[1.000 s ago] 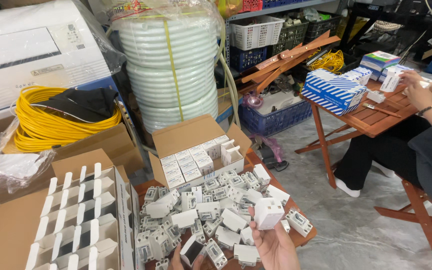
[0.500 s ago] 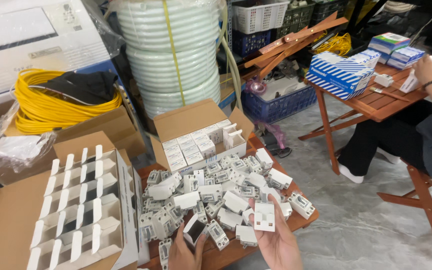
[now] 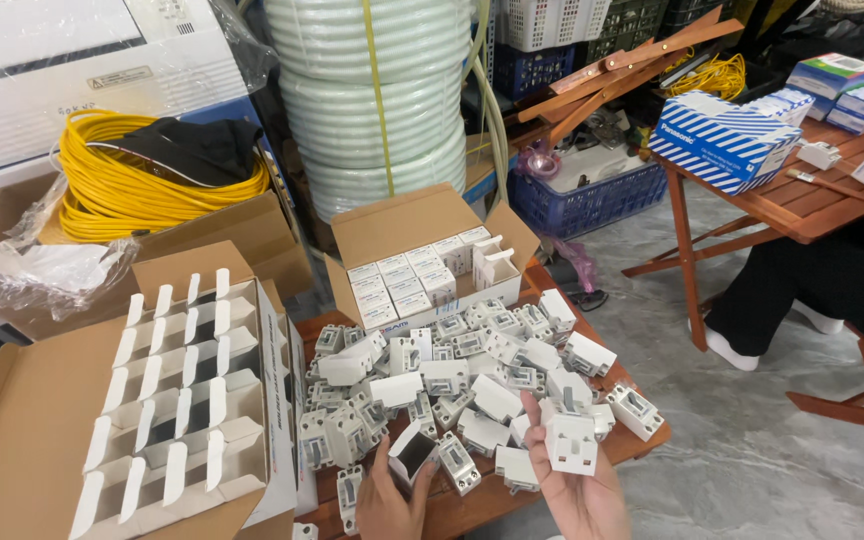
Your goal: The person handles white electrical components from boxes and a table, placing some into slots in an organized tray and picking others up to look at individual components.
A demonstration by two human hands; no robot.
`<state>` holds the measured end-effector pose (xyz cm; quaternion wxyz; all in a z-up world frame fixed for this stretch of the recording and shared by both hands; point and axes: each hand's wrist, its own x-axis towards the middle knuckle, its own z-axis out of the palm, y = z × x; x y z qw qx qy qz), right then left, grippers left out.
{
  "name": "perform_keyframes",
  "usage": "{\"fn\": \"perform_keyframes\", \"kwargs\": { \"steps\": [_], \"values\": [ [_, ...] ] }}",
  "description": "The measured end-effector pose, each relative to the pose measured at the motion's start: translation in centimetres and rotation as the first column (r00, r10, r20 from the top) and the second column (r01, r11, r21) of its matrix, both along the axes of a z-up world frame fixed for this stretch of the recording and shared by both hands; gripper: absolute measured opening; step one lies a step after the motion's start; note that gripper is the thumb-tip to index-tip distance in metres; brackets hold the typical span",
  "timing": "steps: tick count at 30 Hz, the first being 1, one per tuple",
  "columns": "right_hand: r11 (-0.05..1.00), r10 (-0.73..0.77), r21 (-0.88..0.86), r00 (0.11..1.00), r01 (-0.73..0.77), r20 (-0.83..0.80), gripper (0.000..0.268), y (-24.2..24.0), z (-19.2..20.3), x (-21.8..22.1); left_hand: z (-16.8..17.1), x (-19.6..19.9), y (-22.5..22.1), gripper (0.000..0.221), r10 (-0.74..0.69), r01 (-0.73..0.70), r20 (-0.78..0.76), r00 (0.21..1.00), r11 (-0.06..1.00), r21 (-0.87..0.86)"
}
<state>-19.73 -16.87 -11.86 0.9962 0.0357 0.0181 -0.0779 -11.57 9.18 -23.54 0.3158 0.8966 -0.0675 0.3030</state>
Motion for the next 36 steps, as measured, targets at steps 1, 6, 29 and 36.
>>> {"fn": "perform_keyframes", "kwargs": {
  "steps": [1, 6, 29, 36],
  "values": [
    [1.000, 0.001, 0.003, 1.000, -0.001, -0.005, 0.072, 0.3, 0.0, 0.1, 0.0, 0.0, 0.1, 0.092, 0.001, -0.001, -0.005, 1.000, 1.000, 0.003],
    [0.991, 0.111, 0.082, 0.989, -0.103, -0.100, 0.067, 0.5, -2.3, 0.8, -0.6, -0.1, 0.2, 0.093, 0.015, -0.015, -0.078, 0.997, 1.000, -0.003],
    [0.792, -0.052, -0.597, 0.989, 0.126, 0.139, 0.083, 2.4, 1.6, -0.7, 0.1, -0.4, 0.2, 0.086, -0.015, 0.015, -0.005, 1.000, 1.000, 0.000],
    [0.669, -0.133, -0.728, 0.988, 0.148, 0.078, 0.111, 3.1, 3.5, -0.8, 0.4, -0.5, 0.2, 0.087, -0.020, 0.020, -0.026, 0.999, 1.000, -0.004]
  ]
}}
